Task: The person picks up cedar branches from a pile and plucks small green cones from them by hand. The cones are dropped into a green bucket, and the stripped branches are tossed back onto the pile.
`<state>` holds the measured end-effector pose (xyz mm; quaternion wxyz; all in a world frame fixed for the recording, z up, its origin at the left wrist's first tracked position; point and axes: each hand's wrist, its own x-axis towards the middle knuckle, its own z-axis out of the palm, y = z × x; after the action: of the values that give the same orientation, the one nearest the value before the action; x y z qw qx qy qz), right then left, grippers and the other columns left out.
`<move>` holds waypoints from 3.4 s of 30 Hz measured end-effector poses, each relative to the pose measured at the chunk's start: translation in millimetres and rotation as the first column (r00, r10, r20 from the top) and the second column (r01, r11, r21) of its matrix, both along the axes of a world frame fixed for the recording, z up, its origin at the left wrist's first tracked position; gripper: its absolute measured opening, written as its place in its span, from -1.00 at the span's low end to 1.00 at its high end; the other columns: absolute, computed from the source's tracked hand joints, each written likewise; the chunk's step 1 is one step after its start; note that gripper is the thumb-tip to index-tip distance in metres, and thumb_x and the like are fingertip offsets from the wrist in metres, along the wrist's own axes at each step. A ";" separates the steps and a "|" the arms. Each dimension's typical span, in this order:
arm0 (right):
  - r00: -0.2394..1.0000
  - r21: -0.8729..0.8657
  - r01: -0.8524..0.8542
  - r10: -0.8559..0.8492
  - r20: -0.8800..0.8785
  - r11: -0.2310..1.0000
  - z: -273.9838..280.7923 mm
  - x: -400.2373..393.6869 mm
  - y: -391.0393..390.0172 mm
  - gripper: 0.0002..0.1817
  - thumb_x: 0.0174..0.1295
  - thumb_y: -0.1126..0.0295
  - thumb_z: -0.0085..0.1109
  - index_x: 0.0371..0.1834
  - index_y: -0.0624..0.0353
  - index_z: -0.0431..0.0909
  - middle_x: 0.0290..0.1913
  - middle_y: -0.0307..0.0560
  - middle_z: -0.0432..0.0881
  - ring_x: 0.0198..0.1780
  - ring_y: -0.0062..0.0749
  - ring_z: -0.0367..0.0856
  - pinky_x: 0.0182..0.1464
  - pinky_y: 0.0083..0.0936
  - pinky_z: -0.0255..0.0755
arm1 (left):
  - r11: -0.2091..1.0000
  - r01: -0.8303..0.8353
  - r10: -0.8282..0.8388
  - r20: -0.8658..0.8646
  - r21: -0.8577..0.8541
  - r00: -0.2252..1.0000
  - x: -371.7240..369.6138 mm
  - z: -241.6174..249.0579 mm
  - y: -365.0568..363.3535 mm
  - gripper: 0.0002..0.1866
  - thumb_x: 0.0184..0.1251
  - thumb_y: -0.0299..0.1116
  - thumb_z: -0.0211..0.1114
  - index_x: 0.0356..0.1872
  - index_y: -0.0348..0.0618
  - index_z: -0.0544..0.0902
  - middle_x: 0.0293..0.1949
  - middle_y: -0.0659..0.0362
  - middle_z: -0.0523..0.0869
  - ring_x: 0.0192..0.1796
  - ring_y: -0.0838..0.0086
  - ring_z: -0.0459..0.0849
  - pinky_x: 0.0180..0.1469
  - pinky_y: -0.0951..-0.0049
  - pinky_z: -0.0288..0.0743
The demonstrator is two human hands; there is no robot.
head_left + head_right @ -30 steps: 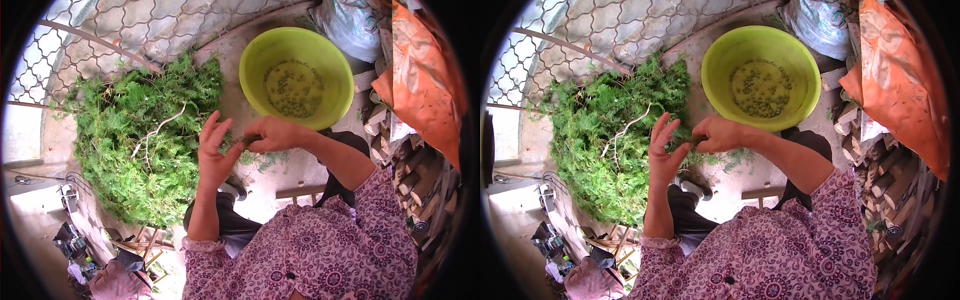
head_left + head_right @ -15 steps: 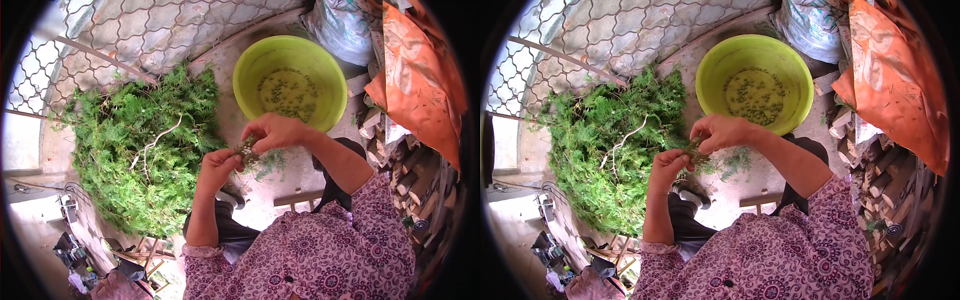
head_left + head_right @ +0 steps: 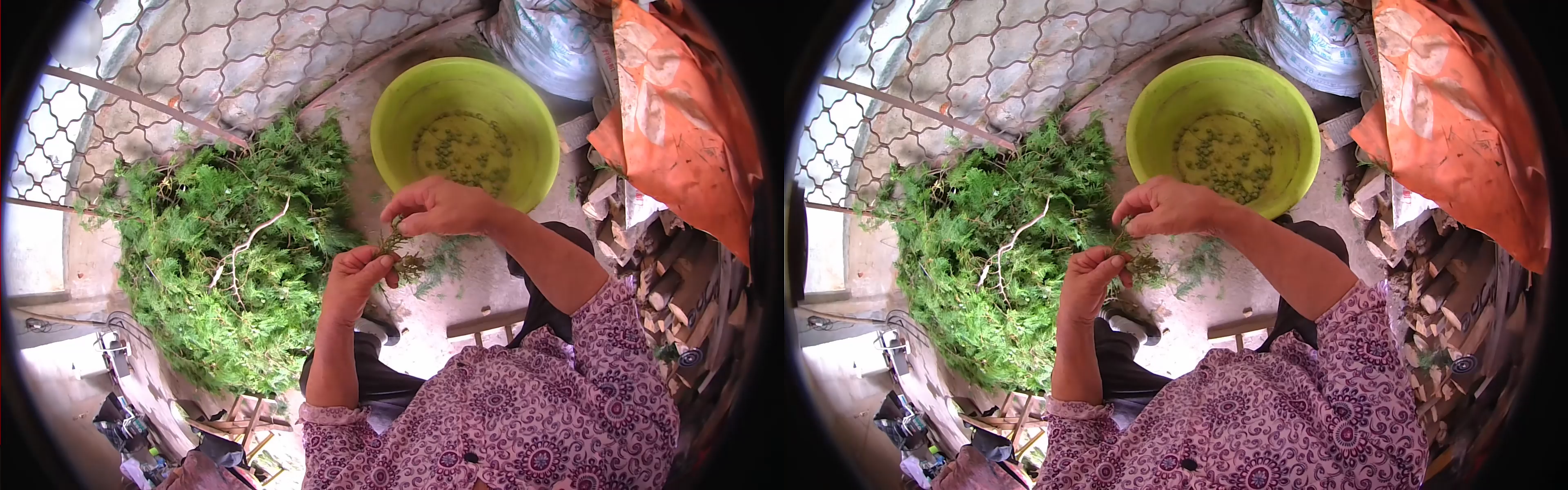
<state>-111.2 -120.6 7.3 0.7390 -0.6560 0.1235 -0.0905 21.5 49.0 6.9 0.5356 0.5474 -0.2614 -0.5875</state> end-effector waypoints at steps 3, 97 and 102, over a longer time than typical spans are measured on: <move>0.985 0.060 -0.152 0.156 -0.068 0.987 2.4 -2.1 -0.8 -0.74 -0.03 0.45 0.14 -0.24 0.31 0.51 -0.45 -0.28 0.54 -0.44 -0.70 0.45 -0.38 -0.73 0.33 | 0.999 0.050 -0.052 0.082 0.021 0.995 -5.3 1.7 -1.4 -0.85 0.18 -0.42 0.19 -0.32 -0.29 0.62 -0.50 0.22 0.63 -0.42 0.60 0.54 -0.26 0.60 0.39; 0.974 0.412 -0.031 0.120 -0.192 0.911 -12.8 2.4 9.1 -0.78 -0.01 0.43 0.25 -0.29 0.19 0.49 -0.46 -0.28 0.53 -0.50 -0.68 0.46 -0.50 -0.73 0.31 | 0.842 -0.538 0.497 -0.329 -0.041 0.803 12.2 -12.8 -5.6 -0.89 0.23 -0.50 0.12 -0.32 -0.30 0.59 -0.36 0.13 0.64 -0.40 0.54 0.58 -0.27 0.52 0.48; 0.954 0.353 -0.129 0.213 -0.211 0.927 -7.4 3.4 13.8 -0.74 -0.03 0.40 0.27 -0.26 0.21 0.51 -0.45 -0.29 0.53 -0.49 -0.71 0.42 -0.45 -0.75 0.29 | 0.839 -0.542 0.482 -0.397 -0.050 0.781 9.1 -13.0 -7.4 -0.90 0.23 -0.49 0.12 -0.31 -0.25 0.59 -0.34 0.16 0.65 -0.39 0.55 0.59 -0.27 0.51 0.49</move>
<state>-107.8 -106.7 -0.1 0.8240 -0.5348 0.1695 0.0787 30.6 41.5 -6.2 0.7569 0.4322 -0.0437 -0.4883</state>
